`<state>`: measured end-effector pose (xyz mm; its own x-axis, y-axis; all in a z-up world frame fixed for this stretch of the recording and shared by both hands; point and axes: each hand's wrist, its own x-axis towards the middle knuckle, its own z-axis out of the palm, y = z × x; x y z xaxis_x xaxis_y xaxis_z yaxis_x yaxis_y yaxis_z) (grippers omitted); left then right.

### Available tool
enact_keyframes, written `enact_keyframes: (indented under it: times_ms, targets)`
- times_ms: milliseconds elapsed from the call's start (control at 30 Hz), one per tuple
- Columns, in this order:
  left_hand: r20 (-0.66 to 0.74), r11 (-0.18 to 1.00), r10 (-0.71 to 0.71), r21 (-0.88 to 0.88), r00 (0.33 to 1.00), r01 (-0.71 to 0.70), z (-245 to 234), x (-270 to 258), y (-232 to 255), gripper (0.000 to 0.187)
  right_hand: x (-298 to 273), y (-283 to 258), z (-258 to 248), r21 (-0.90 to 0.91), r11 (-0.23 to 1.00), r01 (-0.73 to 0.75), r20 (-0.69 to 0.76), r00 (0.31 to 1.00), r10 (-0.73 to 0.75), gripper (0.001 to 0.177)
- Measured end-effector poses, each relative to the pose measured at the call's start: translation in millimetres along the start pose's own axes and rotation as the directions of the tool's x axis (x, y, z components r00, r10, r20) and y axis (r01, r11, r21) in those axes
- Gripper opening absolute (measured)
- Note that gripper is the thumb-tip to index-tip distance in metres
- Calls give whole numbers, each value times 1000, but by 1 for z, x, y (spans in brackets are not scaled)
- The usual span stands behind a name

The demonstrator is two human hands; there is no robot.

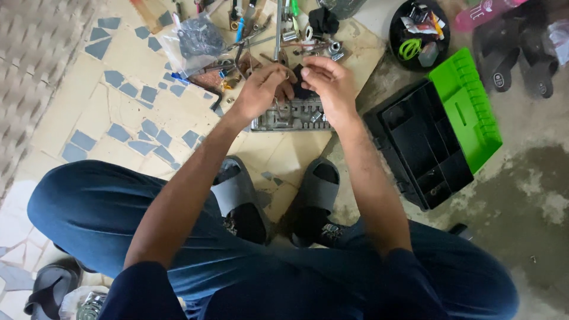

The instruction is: Repairing an electronic device by disassembling components and using hand tools

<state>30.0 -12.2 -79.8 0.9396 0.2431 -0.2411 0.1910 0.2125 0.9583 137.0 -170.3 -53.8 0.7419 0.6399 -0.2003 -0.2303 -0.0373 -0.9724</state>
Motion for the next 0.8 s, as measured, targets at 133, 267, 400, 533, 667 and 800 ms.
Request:
enact_keyframes:
  times_ms: [133,267,400,533,667,800]
  targets:
    - [-59,984,-40,171,997,49,-6,-1,-3,31,23,42,-23,151,973,-173,56,984,167,30]
    - [-133,982,-41,177,990,64,-14,6,-25,37,46,98,-35,238,941,-241,37,970,240,21]
    - [-119,995,-68,64,991,76,-22,11,-45,37,66,155,-47,156,955,-251,-86,960,266,22]
    - [-115,997,-67,33,991,72,-24,15,-53,38,59,142,-44,-129,963,-238,-135,966,221,31]
    - [-115,996,-90,15,989,93,-24,18,-57,40,72,189,-54,-434,876,-211,-196,971,136,43]
    - [-155,987,-155,-74,976,145,-26,21,-56,42,69,194,-43,-559,807,-192,-237,969,66,88]
